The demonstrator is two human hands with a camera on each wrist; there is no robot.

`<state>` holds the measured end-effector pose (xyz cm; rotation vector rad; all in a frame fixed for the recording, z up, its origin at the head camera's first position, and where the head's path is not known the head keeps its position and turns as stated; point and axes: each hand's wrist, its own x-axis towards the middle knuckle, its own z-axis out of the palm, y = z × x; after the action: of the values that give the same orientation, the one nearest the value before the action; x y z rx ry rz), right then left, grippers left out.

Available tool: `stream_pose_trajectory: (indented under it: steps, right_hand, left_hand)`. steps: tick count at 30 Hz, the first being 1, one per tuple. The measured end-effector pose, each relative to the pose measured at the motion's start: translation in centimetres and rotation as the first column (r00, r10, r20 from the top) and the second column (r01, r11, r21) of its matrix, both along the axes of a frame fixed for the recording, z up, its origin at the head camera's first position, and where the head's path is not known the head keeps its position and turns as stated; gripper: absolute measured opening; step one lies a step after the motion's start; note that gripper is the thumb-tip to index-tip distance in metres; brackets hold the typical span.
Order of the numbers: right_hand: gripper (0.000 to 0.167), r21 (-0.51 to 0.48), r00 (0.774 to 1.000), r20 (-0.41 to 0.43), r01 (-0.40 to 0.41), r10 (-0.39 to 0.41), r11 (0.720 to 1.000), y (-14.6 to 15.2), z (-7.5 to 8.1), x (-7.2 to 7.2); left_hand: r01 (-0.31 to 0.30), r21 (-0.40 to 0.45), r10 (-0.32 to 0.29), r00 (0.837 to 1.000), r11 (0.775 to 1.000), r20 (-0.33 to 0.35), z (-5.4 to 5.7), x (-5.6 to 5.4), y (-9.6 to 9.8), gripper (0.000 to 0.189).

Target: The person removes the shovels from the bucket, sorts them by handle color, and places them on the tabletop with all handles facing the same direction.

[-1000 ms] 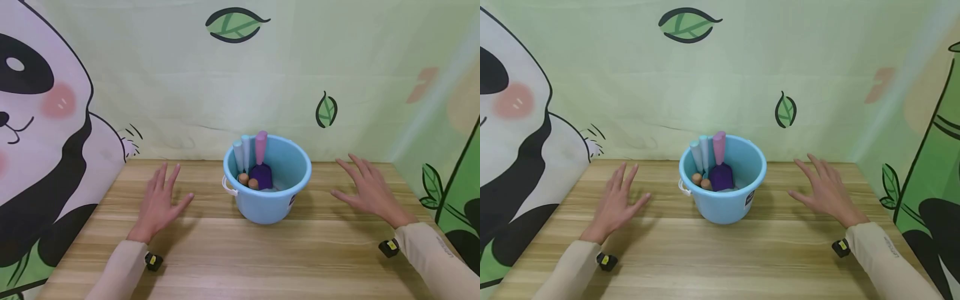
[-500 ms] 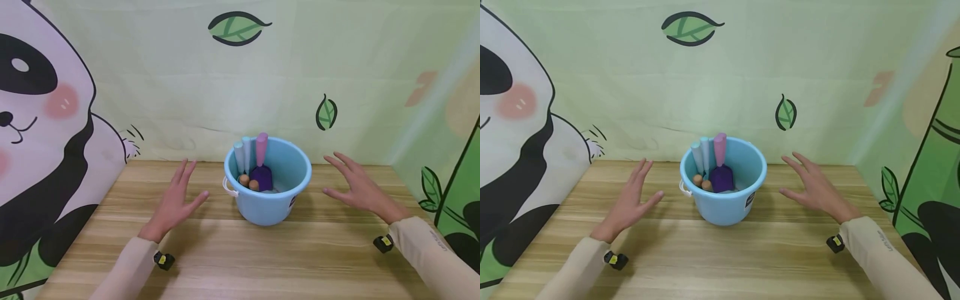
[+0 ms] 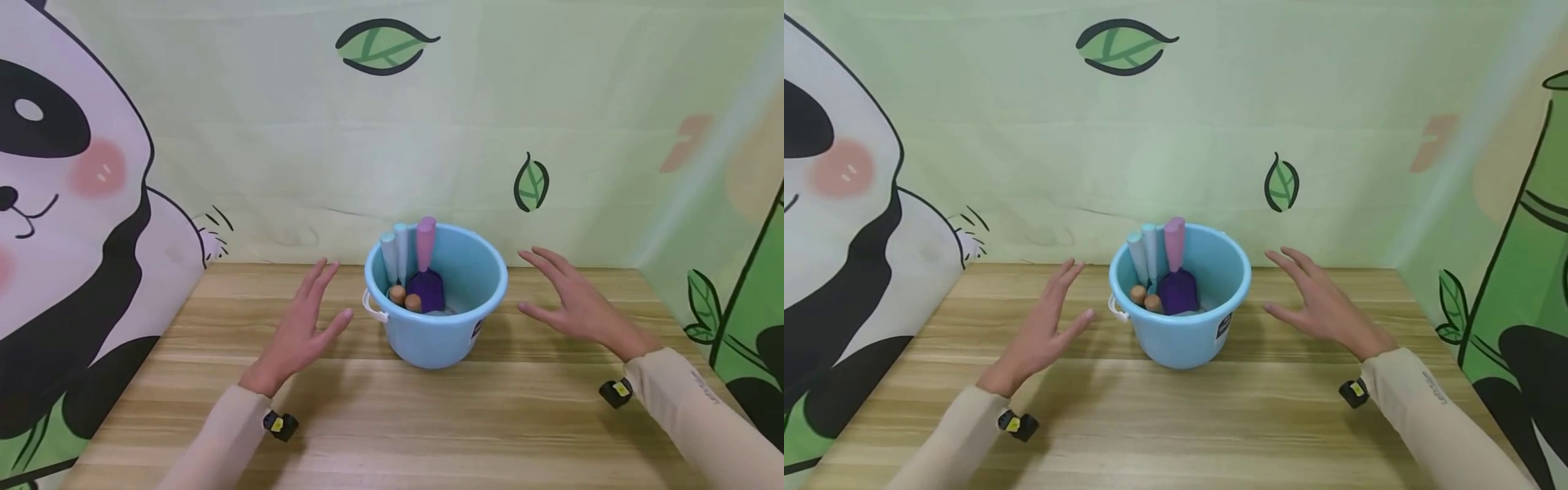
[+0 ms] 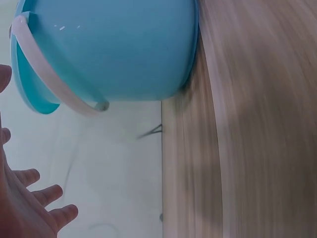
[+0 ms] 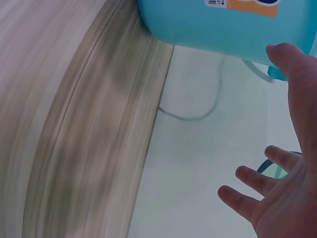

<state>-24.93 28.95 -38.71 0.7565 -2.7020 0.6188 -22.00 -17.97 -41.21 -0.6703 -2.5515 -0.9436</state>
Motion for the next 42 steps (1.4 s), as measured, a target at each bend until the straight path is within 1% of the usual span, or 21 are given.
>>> stream_pose_trajectory:
  steps: [6,12,15,19,22,25,29,33,36,39,42]
  right_hand:
    - [0.096,-0.054,0.998,0.067,-0.007,0.011,0.999,-0.8,0.3,-0.1]
    - [0.102,-0.161,0.989,0.127,-0.060,0.081,0.985,-1.5,0.3,-0.3]
    - [0.102,-0.234,0.976,0.181,-0.074,0.118,0.969,-1.9,0.4,-0.2]
    - [0.098,-0.343,0.954,0.244,-0.081,0.172,0.936,-2.5,0.8,0.0]
    - [0.093,-0.408,0.939,0.269,-0.089,0.213,0.909,-3.0,1.0,0.1]
    - [0.090,-0.456,0.924,0.284,-0.105,0.256,0.884,-3.6,0.8,0.0]
    - [0.087,-0.501,0.908,0.290,-0.126,0.303,0.856,-4.0,0.5,-0.1]
    - [0.086,-0.527,0.899,0.295,-0.129,0.323,0.840,-4.2,0.1,-0.1]
    - [0.085,-0.543,0.890,0.304,-0.131,0.340,0.829,-4.3,-0.1,-0.1]
    - [0.085,-0.562,0.876,0.316,-0.136,0.363,0.816,-4.4,-0.3,-0.2]
    - [0.085,-0.565,0.871,0.326,-0.131,0.366,0.815,-4.5,-0.4,-0.2]
  left_hand:
    - [0.029,0.033,-0.029,1.000,0.999,-0.006,0.3,0.1,0.8,0.077]
    - [0.047,0.074,-0.048,0.999,0.996,0.010,0.4,0.0,1.7,0.077]
    - [0.058,0.098,-0.061,0.998,0.993,0.023,0.4,0.0,2.2,0.078]
    - [0.086,0.150,-0.092,0.995,0.985,0.033,0.5,-0.2,3.0,0.079]
    - [0.106,0.182,-0.116,0.992,0.977,0.045,0.7,-0.2,3.6,0.080]
    - [0.121,0.205,-0.136,0.989,0.971,0.060,0.7,-0.2,4.2,0.081]
    - [0.140,0.247,-0.164,0.983,0.959,0.078,0.7,-0.3,4.8,0.082]
    - [0.157,0.293,-0.190,0.978,0.943,0.087,0.6,-0.2,5.2,0.081]
    - [0.160,0.308,-0.195,0.977,0.938,0.087,0.5,-0.3,5.5,0.080]
    - [0.162,0.321,-0.199,0.976,0.933,0.086,0.4,-0.3,5.6,0.079]
    - [0.162,0.332,-0.202,0.975,0.929,0.092,0.3,-0.3,5.8,0.079]
